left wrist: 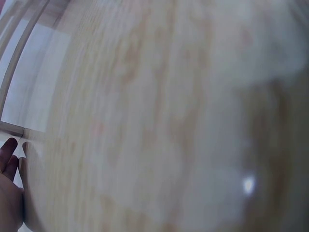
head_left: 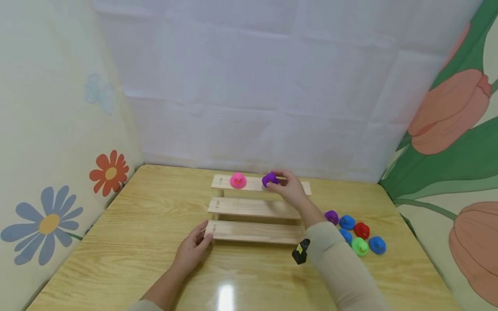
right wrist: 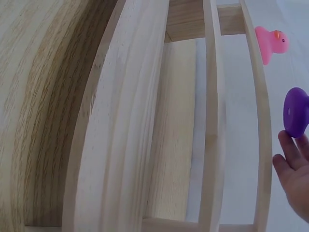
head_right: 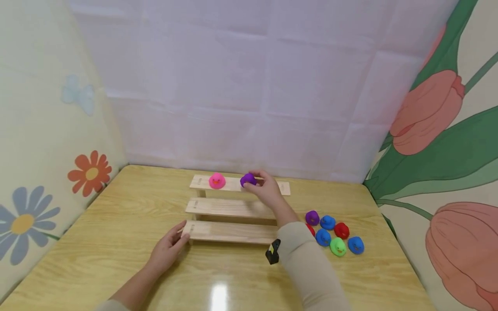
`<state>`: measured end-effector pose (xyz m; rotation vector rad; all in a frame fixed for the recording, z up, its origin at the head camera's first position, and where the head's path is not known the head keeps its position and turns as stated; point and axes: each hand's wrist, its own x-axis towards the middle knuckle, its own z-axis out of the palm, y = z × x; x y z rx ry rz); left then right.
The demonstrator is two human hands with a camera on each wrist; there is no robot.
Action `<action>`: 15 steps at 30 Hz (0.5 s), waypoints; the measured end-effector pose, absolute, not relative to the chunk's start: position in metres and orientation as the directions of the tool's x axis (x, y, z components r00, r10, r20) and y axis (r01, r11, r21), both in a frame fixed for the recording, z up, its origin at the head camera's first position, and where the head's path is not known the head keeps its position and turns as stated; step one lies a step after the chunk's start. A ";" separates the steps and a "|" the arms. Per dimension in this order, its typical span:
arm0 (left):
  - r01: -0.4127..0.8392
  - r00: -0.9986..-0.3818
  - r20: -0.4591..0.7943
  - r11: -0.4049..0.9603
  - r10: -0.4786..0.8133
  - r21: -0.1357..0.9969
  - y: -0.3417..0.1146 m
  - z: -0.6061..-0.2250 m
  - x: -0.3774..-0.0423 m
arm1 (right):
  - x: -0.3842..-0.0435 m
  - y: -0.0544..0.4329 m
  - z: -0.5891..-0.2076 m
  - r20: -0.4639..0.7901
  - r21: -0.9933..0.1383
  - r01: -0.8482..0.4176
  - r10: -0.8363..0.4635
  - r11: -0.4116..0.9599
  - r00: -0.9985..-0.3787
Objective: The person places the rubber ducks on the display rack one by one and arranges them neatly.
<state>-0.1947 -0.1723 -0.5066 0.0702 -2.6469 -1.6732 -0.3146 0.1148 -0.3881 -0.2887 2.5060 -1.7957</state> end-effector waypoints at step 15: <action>-0.028 -0.998 -0.004 0.433 -0.055 0.901 -0.171 -0.506 -0.193 | -0.323 0.102 -0.392 0.070 -0.919 -0.143 -0.206 0.368 -0.976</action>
